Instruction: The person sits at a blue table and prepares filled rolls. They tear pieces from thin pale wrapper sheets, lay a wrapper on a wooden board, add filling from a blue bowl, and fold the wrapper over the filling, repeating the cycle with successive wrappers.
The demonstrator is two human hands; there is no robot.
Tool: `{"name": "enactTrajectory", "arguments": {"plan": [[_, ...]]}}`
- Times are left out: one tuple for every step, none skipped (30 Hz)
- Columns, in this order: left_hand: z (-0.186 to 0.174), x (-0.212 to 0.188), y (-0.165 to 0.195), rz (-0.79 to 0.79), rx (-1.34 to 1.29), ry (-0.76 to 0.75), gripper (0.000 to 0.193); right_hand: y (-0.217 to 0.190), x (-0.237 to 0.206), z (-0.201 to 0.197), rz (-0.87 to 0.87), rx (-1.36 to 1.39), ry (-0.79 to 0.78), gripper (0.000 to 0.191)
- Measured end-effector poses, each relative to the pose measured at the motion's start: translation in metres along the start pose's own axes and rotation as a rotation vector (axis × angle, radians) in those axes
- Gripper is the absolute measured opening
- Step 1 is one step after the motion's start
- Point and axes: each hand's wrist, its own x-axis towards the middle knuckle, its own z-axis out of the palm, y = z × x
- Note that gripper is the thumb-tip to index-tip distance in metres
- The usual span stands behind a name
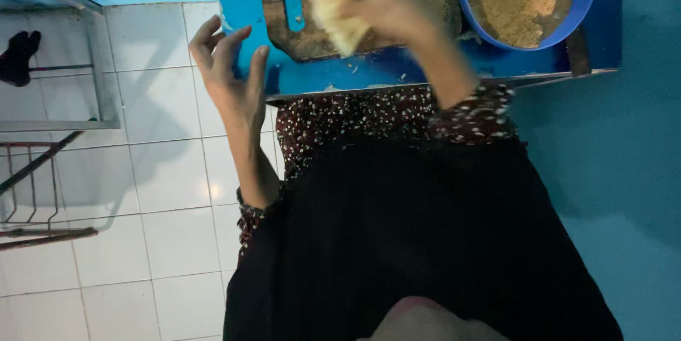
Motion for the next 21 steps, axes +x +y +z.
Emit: {"name": "enactTrajectory", "arguments": {"plan": [[-0.006, -0.003, 0.000, 0.020, 0.022, 0.005, 0.031, 0.011, -0.009, -0.007, -0.031, -0.074, 0.054, 0.035], [-0.010, -0.002, -0.001, 0.010, 0.050, 0.040, 0.030, 0.024, -0.025, -0.023, 0.126, -0.156, 0.110, 0.030], [-0.015, -0.002, -0.003, -0.003, 0.081, 0.073, 0.029, 0.034, -0.041, -0.039, 0.284, -0.232, 0.163, 0.028], [-0.018, -0.005, -0.003, -0.023, 0.111, 0.097, 0.027, 0.041, -0.058, -0.054, 0.413, -0.276, 0.202, 0.027], [-0.018, -0.007, -0.003, -0.020, 0.115, 0.110, 0.025, 0.042, -0.069, -0.061, 0.374, -0.218, 0.228, 0.026], [-0.015, -0.006, -0.003, -0.010, 0.116, 0.127, 0.023, 0.041, -0.073, -0.063, 0.344, -0.182, 0.258, 0.026], [-0.010, -0.004, -0.002, 0.005, 0.115, 0.147, 0.021, 0.037, -0.073, -0.061, 0.295, -0.141, 0.270, 0.025], [-0.003, -0.001, 0.000, 0.034, 0.071, 0.113, 0.021, 0.031, -0.067, -0.050, 0.197, -0.068, 0.224, 0.026], [0.004, 0.001, 0.003, 0.062, 0.028, 0.077, 0.022, 0.026, -0.054, -0.036, 0.099, -0.001, 0.179, 0.026], [0.011, 0.003, 0.008, 0.094, -0.015, 0.045, 0.022, 0.022, -0.040, -0.023, -0.004, 0.050, 0.147, 0.026], [0.016, 0.004, 0.012, 0.065, -0.075, 0.011, 0.023, 0.020, -0.027, -0.010, -0.050, 0.064, 0.096, 0.027], [0.020, 0.004, 0.018, 0.034, -0.134, -0.024, 0.023, 0.021, -0.019, -0.001, -0.099, 0.092, 0.051, 0.028], [0.021, 0.003, 0.023, 0.001, -0.189, -0.059, 0.024, 0.024, -0.011, 0.004, -0.132, 0.127, 0.005, 0.026], [0.019, 0.003, 0.027, -0.002, -0.146, -0.062, 0.025, 0.031, -0.013, 0.002, -0.011, 0.076, 0.058, 0.028], [0.018, 0.003, 0.030, -0.004, -0.104, -0.062, 0.027, 0.042, -0.021, -0.005, 0.107, 0.022, 0.109, 0.030], [0.017, 0.003, 0.033, -0.008, -0.061, -0.060, 0.028, 0.051, -0.025, -0.013, 0.225, -0.030, 0.158, 0.032], [0.016, 0.004, 0.035, -0.035, -0.154, -0.068, 0.030, 0.058, -0.032, -0.023, 0.196, 0.072, 0.166, 0.029], [0.019, 0.005, 0.036, -0.062, -0.251, -0.082, 0.032, 0.062, -0.039, -0.032, 0.175, 0.173, 0.175, 0.028], [0.024, 0.006, 0.038, -0.090, -0.352, -0.101, 0.034, 0.062, -0.044, -0.039, 0.159, 0.271, 0.185, 0.027], [0.032, 0.006, 0.039, -0.134, -0.495, -0.167, 0.039, 0.059, -0.046, -0.045, 0.055, 0.345, 0.160, 0.029], [0.042, 0.006, 0.040, -0.176, -0.640, -0.229, 0.044, 0.051, -0.046, -0.049, -0.052, 0.417, 0.134, 0.032]]}}
